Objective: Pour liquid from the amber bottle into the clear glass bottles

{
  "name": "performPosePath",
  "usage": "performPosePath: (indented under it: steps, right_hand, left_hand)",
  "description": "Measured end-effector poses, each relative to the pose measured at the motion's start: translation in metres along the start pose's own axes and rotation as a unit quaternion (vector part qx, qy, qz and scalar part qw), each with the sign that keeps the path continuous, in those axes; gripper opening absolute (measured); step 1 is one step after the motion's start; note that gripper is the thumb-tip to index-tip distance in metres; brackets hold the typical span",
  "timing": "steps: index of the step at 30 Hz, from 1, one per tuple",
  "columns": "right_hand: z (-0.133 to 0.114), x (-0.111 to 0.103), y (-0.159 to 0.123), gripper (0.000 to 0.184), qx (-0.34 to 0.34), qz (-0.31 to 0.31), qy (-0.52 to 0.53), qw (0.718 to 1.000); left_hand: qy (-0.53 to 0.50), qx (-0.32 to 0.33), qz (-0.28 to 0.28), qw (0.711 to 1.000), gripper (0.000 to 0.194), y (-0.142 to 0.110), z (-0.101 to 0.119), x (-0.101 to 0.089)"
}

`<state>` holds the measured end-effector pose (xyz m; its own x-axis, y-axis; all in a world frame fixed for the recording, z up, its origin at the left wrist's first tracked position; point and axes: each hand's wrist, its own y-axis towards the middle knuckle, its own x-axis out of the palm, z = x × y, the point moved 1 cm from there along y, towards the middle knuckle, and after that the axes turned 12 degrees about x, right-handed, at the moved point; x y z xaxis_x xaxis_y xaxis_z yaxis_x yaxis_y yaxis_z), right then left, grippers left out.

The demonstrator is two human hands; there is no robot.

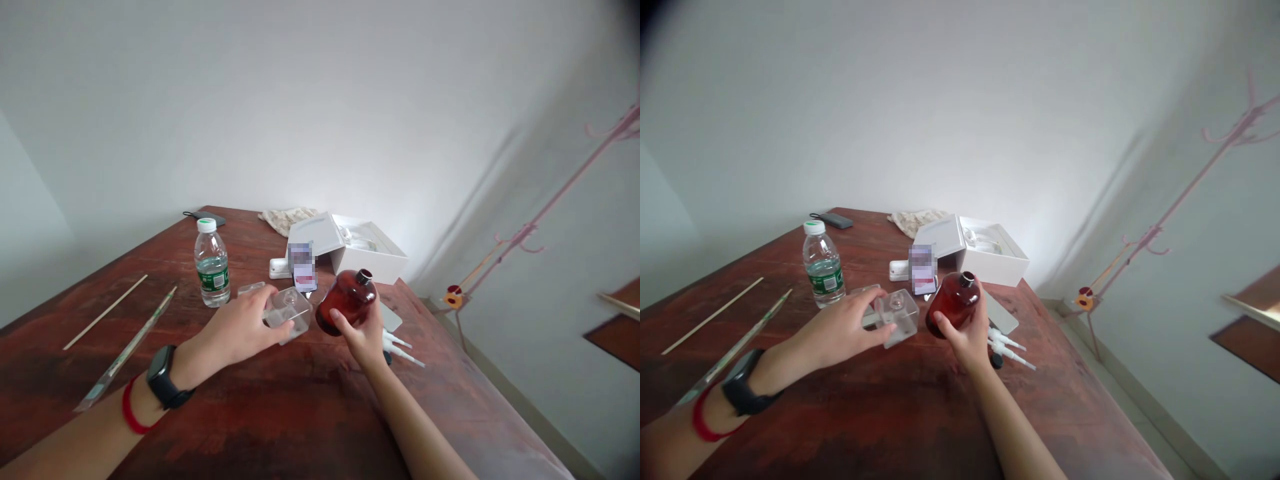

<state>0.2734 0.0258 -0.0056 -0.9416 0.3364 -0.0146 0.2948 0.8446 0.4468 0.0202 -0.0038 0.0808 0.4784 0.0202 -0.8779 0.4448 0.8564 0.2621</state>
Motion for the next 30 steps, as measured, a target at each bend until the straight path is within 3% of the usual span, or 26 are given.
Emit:
performPosePath:
  steps: [5, 9, 13, 25, 30]
  right_hand:
    - [0.003, -0.001, 0.004, 0.082, 0.039, 0.026, 0.021, 0.999]
    - [0.006, -0.003, 0.006, 0.076, 0.072, 0.041, 0.006, 0.997]
    - [0.005, -0.002, 0.006, 0.071, 0.096, 0.055, -0.009, 0.994]
    - [0.009, -0.002, 0.004, 0.078, 0.103, 0.010, 0.012, 0.995]
    - [0.010, -0.003, 0.007, 0.077, 0.095, 0.023, 0.009, 0.995]
  left_hand:
    - [-0.096, 0.074, 0.062, 0.991, 0.061, -0.002, -0.011, 0.027]
    - [-0.142, 0.121, 0.056, 0.981, 0.065, -0.008, -0.015, 0.044]
    - [-0.166, 0.127, 0.041, 0.977, 0.065, -0.017, -0.014, 0.057]
    - [-0.155, 0.129, 0.025, 0.979, 0.068, -0.014, -0.035, 0.056]
    - [-0.189, 0.146, 0.010, 0.971, 0.066, -0.015, -0.035, 0.058]
